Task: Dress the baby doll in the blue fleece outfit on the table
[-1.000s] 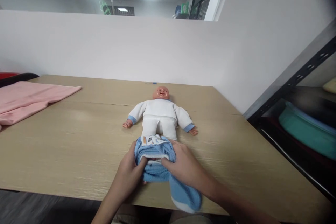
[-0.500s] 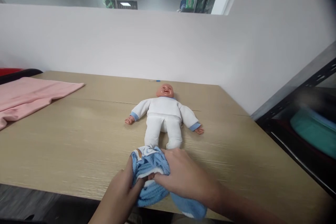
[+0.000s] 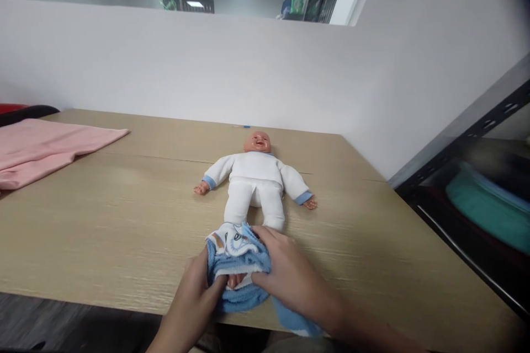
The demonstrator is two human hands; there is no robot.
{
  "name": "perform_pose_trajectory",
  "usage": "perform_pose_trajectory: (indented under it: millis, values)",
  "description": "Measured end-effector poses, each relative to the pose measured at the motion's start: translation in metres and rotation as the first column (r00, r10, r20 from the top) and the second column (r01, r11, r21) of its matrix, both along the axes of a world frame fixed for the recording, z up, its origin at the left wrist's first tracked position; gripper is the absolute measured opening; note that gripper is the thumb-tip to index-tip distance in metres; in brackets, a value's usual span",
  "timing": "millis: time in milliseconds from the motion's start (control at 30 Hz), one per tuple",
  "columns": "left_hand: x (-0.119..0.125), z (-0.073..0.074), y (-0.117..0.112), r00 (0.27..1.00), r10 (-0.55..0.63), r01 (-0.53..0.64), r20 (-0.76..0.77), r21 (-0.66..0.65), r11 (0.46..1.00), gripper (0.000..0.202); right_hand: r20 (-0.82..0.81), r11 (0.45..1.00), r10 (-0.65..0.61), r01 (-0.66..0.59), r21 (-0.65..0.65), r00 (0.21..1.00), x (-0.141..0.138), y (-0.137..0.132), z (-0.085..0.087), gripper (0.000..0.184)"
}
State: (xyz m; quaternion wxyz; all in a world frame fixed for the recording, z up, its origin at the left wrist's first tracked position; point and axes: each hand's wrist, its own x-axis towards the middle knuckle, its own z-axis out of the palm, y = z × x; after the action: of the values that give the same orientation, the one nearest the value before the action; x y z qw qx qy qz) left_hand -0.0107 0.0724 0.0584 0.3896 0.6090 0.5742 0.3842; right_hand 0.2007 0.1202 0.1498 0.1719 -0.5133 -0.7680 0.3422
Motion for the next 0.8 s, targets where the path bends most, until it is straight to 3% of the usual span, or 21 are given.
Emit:
perform_pose_trajectory:
  millis: [167,367,467,667,800]
  values:
    - [0.000,0.000,0.007,0.970,0.004,-0.010,0.244,0.023,1.000,0.044,-0.192,0.997,0.006,0.009,0.077,0.981,0.007,0.011,-0.007,0.062]
    - [-0.005,0.000,0.009,0.945,0.106,-0.111,0.310,-0.001,0.994,0.062,-0.248,0.994,0.018,0.010,0.113,0.969,0.005,0.006,-0.010,0.058]
    - [-0.007,0.000,0.013,0.945,0.115,-0.128,0.306,0.022,0.992,0.062,-0.273,0.990,0.011,0.028,0.137,0.962,0.004,0.006,-0.008,0.050]
    - [-0.017,0.019,0.041,0.976,-0.088,0.057,0.199,0.157,0.986,0.045,-0.247,0.989,0.112,-0.083,0.125,0.962,0.013,0.034,-0.005,0.013]
    - [-0.028,0.039,0.066,0.944,-0.283,0.271,0.171,0.089,0.958,0.046,-0.232,0.959,0.274,-0.247,0.138,0.933,0.026,0.065,0.001,0.017]
